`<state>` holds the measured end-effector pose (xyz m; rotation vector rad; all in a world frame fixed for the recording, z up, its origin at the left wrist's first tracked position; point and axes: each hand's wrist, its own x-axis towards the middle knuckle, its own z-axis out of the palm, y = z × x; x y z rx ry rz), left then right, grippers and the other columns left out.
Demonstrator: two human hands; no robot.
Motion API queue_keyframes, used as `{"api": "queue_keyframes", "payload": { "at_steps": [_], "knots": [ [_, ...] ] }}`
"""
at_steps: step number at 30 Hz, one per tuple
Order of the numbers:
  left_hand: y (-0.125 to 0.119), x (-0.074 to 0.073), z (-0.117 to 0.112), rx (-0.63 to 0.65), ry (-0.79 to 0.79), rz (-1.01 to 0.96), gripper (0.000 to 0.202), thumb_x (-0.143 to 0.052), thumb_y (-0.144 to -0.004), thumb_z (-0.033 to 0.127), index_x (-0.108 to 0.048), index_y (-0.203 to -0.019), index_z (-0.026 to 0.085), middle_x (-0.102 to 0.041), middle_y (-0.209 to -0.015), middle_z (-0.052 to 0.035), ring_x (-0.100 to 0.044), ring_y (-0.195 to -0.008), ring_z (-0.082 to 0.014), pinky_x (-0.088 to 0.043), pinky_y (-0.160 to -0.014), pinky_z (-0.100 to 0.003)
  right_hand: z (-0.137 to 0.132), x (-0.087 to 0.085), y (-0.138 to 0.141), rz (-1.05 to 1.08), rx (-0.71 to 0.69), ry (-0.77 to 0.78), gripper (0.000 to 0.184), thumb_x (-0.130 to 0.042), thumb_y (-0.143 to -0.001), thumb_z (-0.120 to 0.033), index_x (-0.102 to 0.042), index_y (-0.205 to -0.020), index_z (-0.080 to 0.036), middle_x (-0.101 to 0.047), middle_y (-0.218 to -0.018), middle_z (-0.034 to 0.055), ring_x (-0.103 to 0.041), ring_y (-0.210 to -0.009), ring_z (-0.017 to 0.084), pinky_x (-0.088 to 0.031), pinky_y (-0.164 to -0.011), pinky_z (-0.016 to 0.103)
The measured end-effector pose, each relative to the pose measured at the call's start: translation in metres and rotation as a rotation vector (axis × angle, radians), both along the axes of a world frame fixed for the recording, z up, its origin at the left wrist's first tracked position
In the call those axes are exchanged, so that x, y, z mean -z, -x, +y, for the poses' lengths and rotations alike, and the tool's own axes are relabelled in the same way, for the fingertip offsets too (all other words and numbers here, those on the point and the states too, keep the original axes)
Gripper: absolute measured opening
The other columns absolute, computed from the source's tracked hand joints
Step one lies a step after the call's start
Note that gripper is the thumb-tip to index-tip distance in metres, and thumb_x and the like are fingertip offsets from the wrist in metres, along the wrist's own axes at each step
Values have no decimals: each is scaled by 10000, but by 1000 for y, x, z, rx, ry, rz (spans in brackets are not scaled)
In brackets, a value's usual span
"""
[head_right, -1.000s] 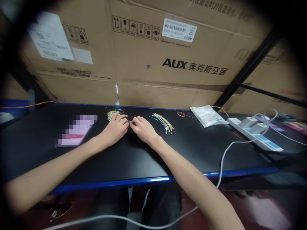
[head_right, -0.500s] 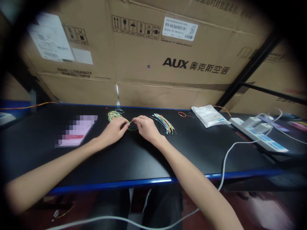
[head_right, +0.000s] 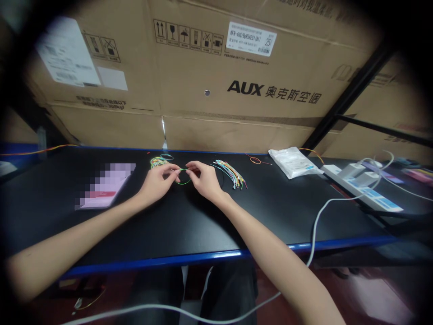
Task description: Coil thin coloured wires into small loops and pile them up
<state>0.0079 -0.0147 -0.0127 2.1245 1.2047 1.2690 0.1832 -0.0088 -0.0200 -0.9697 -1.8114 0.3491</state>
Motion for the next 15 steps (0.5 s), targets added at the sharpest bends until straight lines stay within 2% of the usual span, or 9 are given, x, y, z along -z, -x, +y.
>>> {"api": "queue_keyframes", "payload": {
  "at_steps": [4,6,11,15],
  "knots": [
    [1,-1,-2,-26,-46,20,190,-541,-863,314,-676,-875,180,-705,-647,-1,-663,-641,-176,-476,-612,-280,0,-1,-1,-25,10,58,112,-605,-840,-227,-695,-833,-160,-718,-760,37,-645,-657,139,-501,-628,242],
    [1,-1,-1,-26,-80,39,190,-540,-867,298,-698,-858,192,-709,-654,5,-661,-663,-176,-485,-646,-286,-1,-2,-3,-103,17,-18,124,-589,-859,-212,-703,-838,-168,-709,-755,33,-628,-653,136,-486,-631,240],
    [5,0,1,1,-192,95,205,-539,-875,293,-724,-821,223,-718,-681,4,-646,-694,-180,-500,-742,-325,-3,0,-8,-342,78,-284,205,-495,-917,-167,-698,-912,-196,-711,-903,65,-640,-796,157,-490,-726,259],
    [6,-2,0,36,-209,115,219,-531,-880,281,-724,-791,230,-716,-701,-2,-637,-701,-176,-507,-749,-328,-6,0,-9,-490,139,-375,251,-449,-917,-98,-682,-898,-190,-710,-930,75,-630,-811,163,-484,-739,268]
  ]
}}
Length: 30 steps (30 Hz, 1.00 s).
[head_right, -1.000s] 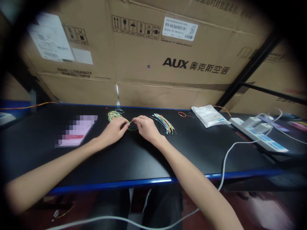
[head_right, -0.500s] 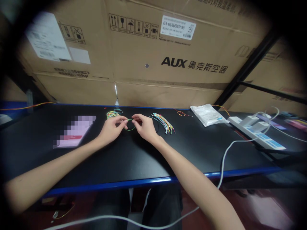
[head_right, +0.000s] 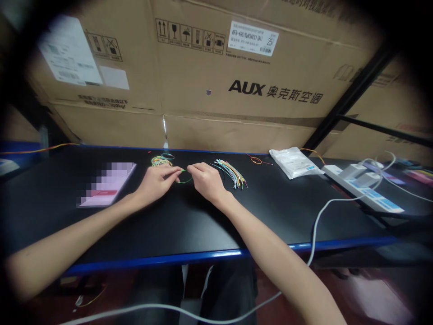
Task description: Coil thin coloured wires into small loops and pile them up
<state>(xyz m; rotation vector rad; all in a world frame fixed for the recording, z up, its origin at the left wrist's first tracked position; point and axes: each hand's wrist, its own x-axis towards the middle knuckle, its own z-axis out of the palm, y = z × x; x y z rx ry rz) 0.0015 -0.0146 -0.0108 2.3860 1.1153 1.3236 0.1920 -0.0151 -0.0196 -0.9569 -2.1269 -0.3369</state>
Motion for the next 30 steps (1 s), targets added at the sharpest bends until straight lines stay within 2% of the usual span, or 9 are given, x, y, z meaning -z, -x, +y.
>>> {"api": "queue_keyframes", "payload": {
  "at_steps": [3,8,13,20,26,30],
  "knots": [
    [1,-1,0,15,-10,22,210,-533,-884,269,-721,-800,229,-698,-674,5,-625,-677,-168,-505,-730,-321,-1,0,1,-25,23,-24,261,-442,-911,-75,-675,-898,-192,-706,-933,75,-625,-812,164,-484,-738,269],
    [2,3,2,3,-70,70,176,-544,-898,286,-701,-929,212,-685,-707,-5,-626,-701,-167,-497,-732,-315,1,1,2,4,16,-14,238,-449,-918,-100,-671,-920,-186,-704,-933,76,-624,-829,167,-491,-733,265],
    [4,5,4,13,-154,156,249,-467,-940,291,-686,-858,206,-635,-715,-21,-601,-712,-165,-483,-713,-307,0,-1,2,-58,9,-13,266,-426,-917,-79,-671,-922,-185,-697,-927,78,-608,-821,169,-484,-738,274],
    [8,7,8,52,-159,299,301,-398,-974,290,-639,-832,179,-603,-656,-18,-572,-652,-164,-463,-662,-295,-2,-3,1,-113,13,-24,267,-417,-916,-64,-660,-908,-175,-684,-913,81,-582,-806,169,-458,-740,277],
    [6,10,9,-37,-267,282,214,-464,-952,304,-631,-932,172,-692,-840,-51,-630,-761,-190,-479,-734,-326,1,-1,1,-21,-15,-11,232,-440,-919,-95,-654,-920,-182,-689,-910,76,-600,-816,174,-474,-734,284],
    [4,10,7,-88,-289,225,148,-545,-914,296,-622,-936,172,-684,-830,-38,-630,-755,-182,-481,-720,-309,2,0,2,46,-41,6,211,-457,-919,-115,-652,-933,-195,-687,-903,73,-610,-817,176,-483,-730,288]
  ]
}}
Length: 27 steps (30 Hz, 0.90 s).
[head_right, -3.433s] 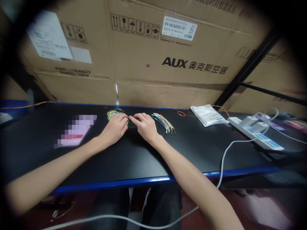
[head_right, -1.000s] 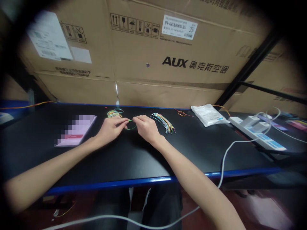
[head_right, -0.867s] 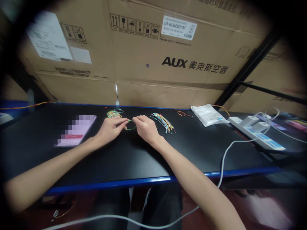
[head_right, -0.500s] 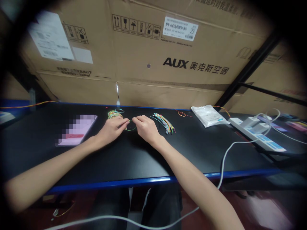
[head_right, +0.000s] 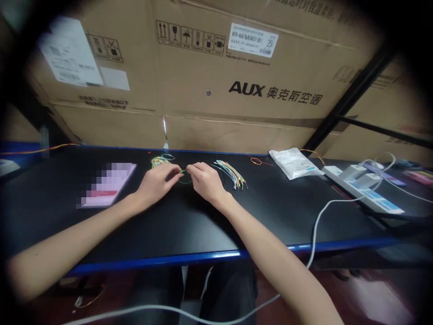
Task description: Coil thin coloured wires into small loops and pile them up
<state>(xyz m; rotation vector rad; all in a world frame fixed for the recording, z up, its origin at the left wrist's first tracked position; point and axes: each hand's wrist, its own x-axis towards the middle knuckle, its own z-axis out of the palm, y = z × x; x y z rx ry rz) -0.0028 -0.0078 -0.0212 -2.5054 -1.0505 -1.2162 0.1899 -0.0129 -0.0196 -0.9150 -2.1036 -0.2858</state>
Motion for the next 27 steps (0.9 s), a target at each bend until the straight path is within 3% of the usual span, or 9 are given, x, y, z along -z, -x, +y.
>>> {"api": "queue_keyframes", "payload": {
  "at_steps": [6,15,20,27],
  "knots": [
    [3,-2,2,53,-126,36,132,-529,-919,245,-623,-883,159,-690,-845,-64,-630,-785,-196,-481,-761,-331,-2,-1,0,-74,6,-16,231,-444,-906,-77,-647,-913,-188,-683,-908,75,-595,-805,174,-469,-720,282],
    [6,-5,4,101,-128,158,167,-474,-936,207,-619,-886,139,-654,-817,-92,-602,-772,-209,-475,-734,-343,-3,1,1,-223,69,-134,293,-390,-885,-13,-638,-896,-167,-660,-845,69,-534,-735,166,-426,-714,286],
    [6,-3,3,110,-76,168,187,-458,-943,223,-618,-905,135,-663,-846,-97,-605,-793,-211,-485,-764,-357,-3,1,0,-241,85,-171,295,-385,-881,-9,-638,-882,-161,-659,-836,67,-523,-723,165,-423,-706,280],
    [2,-1,0,148,144,35,198,-461,-937,262,-629,-937,156,-685,-900,-82,-626,-828,-198,-492,-784,-349,-4,-1,1,-234,83,-162,264,-406,-896,-34,-638,-892,-160,-663,-839,69,-539,-739,169,-431,-716,282]
  ]
}}
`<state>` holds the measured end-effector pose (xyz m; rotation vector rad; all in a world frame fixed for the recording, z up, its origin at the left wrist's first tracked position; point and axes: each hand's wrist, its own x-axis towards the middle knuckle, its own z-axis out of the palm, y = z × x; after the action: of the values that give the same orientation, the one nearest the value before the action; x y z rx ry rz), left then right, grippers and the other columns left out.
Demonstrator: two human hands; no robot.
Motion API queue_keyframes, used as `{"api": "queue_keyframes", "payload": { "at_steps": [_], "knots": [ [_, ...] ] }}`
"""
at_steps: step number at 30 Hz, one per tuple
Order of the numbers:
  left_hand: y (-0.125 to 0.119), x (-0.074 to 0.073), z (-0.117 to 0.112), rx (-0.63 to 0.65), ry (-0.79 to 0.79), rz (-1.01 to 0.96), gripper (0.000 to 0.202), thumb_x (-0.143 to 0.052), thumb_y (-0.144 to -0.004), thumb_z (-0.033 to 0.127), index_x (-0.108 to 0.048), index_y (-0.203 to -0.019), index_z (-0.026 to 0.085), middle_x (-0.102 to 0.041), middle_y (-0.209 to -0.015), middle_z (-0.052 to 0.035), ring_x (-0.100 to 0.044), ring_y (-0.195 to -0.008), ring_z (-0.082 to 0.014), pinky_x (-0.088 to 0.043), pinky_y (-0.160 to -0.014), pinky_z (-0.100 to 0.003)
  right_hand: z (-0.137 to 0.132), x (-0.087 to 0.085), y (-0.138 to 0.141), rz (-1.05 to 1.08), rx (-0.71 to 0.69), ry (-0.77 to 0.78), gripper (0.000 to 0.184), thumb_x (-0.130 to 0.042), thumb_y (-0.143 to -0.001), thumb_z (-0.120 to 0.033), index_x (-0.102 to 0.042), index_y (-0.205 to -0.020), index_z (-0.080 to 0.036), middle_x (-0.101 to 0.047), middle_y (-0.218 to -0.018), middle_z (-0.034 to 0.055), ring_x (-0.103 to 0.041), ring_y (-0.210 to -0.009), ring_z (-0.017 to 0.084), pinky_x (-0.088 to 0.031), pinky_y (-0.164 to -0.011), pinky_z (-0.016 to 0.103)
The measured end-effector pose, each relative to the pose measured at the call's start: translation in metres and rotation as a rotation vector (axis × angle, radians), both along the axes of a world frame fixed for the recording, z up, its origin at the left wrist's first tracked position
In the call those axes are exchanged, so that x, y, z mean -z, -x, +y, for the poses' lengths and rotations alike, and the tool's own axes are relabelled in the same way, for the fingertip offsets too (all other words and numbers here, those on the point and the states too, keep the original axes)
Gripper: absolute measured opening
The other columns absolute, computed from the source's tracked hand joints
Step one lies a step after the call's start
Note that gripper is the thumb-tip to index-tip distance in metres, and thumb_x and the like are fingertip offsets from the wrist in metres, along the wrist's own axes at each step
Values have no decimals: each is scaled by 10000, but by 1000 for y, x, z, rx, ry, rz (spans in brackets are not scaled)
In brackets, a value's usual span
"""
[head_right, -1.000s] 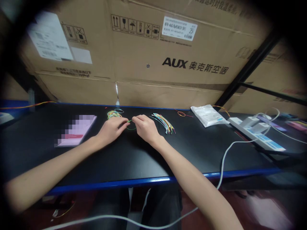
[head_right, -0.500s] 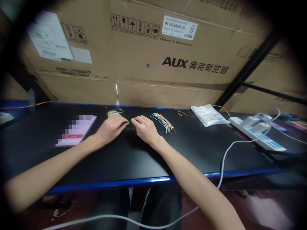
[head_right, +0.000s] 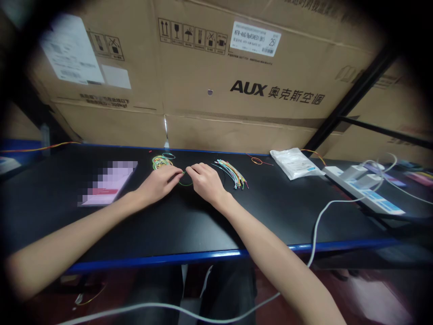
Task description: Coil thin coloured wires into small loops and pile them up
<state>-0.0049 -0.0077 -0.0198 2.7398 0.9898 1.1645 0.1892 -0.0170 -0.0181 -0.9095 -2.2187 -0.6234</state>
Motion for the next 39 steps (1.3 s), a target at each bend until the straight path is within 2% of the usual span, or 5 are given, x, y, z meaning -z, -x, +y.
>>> {"api": "queue_keyframes", "payload": {
  "at_steps": [4,8,23,33,39],
  "knots": [
    [-5,-6,-3,-33,238,-164,195,-512,-905,303,-655,-899,171,-703,-840,-44,-641,-755,-179,-496,-721,-313,0,-1,-1,62,3,31,243,-424,-909,-57,-635,-886,-176,-668,-856,68,-557,-753,168,-434,-707,280],
    [-9,-10,-3,62,511,-273,247,-491,-908,338,-671,-875,172,-719,-853,-37,-662,-791,-178,-513,-756,-313,2,-3,-3,122,2,58,222,-444,-919,-85,-630,-865,-195,-667,-872,64,-571,-777,165,-433,-707,276],
    [-11,-6,0,173,1032,-624,213,-604,-825,333,-722,-757,170,-725,-874,-81,-649,-833,-179,-523,-764,-343,3,-3,-5,165,-55,109,239,-437,-934,-131,-659,-877,-198,-670,-863,71,-590,-785,169,-464,-710,289],
    [-10,-9,-3,18,772,-484,181,-634,-802,314,-753,-814,178,-748,-857,-65,-665,-809,-203,-508,-790,-348,4,-3,-6,187,-124,207,223,-439,-927,-124,-658,-925,-168,-669,-882,72,-593,-792,161,-466,-717,268],
    [-6,-3,-6,-31,139,-164,189,-555,-868,266,-725,-846,186,-726,-941,-80,-657,-856,-222,-479,-831,-392,2,-4,-5,150,-114,275,200,-466,-918,-128,-657,-903,-185,-663,-861,63,-593,-772,154,-463,-716,261]
  ]
}}
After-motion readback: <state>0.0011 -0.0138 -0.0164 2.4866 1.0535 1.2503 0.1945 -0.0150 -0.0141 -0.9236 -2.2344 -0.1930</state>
